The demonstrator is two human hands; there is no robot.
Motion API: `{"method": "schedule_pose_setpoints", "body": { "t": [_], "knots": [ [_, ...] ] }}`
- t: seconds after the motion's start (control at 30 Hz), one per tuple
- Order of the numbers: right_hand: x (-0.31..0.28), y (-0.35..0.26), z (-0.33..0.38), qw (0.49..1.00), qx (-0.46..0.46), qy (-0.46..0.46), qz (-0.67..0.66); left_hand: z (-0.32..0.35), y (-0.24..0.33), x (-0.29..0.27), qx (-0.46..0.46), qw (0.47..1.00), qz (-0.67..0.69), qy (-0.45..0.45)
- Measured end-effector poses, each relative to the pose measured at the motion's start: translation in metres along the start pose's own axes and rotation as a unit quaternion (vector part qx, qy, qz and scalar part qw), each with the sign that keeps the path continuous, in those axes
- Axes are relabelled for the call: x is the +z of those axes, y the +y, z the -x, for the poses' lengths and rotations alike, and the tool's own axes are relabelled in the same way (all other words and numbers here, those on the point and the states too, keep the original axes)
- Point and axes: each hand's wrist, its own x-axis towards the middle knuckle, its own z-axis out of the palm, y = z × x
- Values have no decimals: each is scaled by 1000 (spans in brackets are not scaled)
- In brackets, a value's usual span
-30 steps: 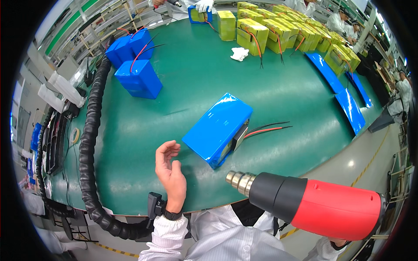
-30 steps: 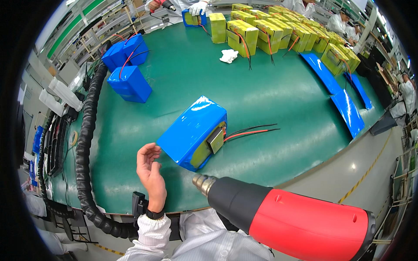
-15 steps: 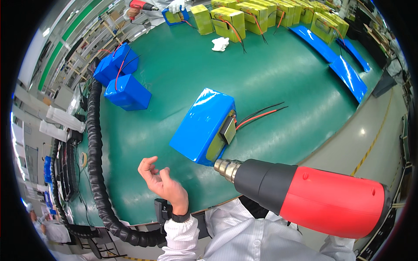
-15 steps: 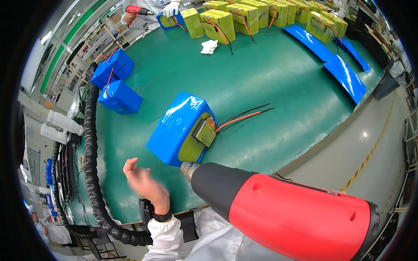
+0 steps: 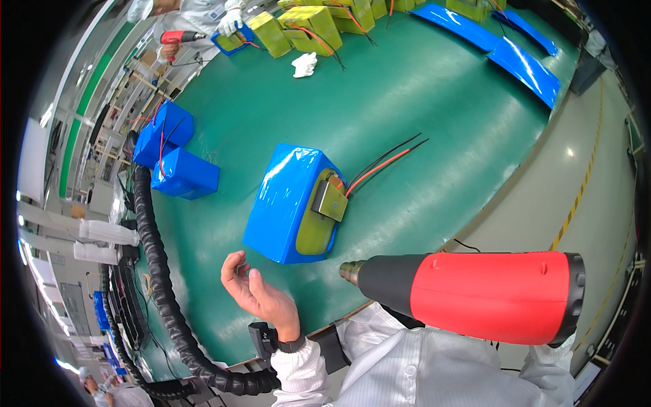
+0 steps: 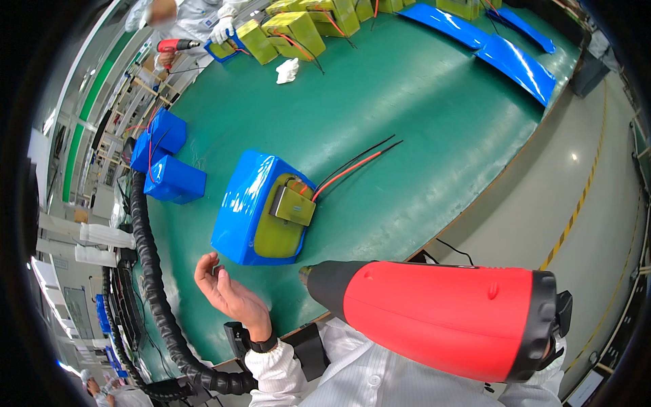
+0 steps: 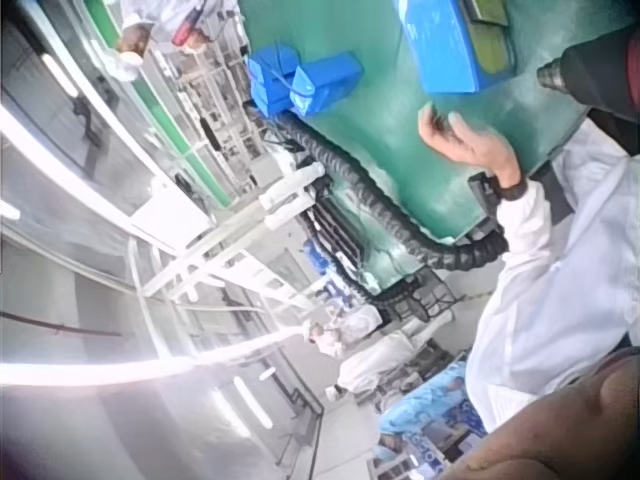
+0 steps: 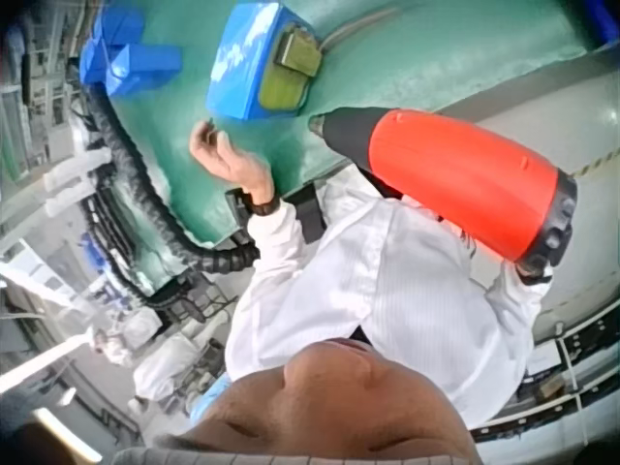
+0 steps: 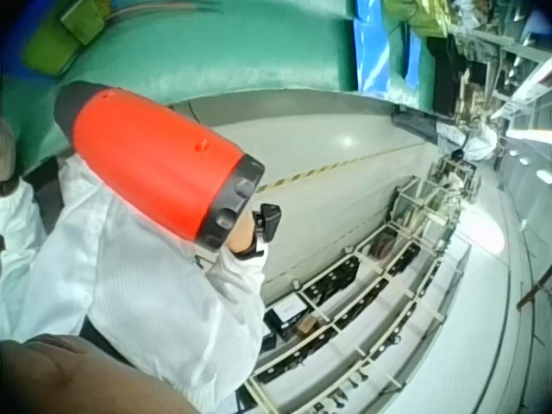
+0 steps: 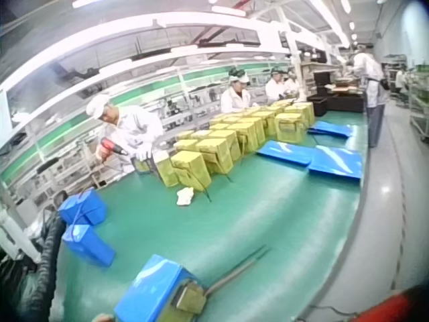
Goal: Using a heat gun to shrink blue plastic wrap around battery packs on a production line.
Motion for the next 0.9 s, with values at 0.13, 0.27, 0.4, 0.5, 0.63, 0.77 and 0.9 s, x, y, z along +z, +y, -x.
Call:
{"method": "schedule_pose_setpoints", "body": {
  "t": [0.13, 0.27, 0.4, 0.5, 0.63, 0.77, 0.9],
  "knots": [
    [12, 12, 0, 999, -42, -2, -20, 2, 4, -3, 9, 1000, -24, 1],
    [6, 5, -2, 998, -65, 7, -6, -5, 9, 9, 10, 999, -18, -31],
    [8, 12, 1, 996, -91, 12, -16, -11, 18, 7, 30, 998, -29, -39],
    [19, 21, -2, 993, -111, 10, -37, -14, 23, 0, 40, 998, -38, -43],
    [11, 14, -1, 993, -117, 18, -19, -19, 25, 12, 47, 993, -7, -106],
    [18, 22, -3, 990, -133, 23, -33, -22, 30, 12, 89, 978, -71, -175],
    [17, 23, -2, 990, -132, 27, -31, -25, 37, 19, 108, 953, -213, -187]
  ]
}}
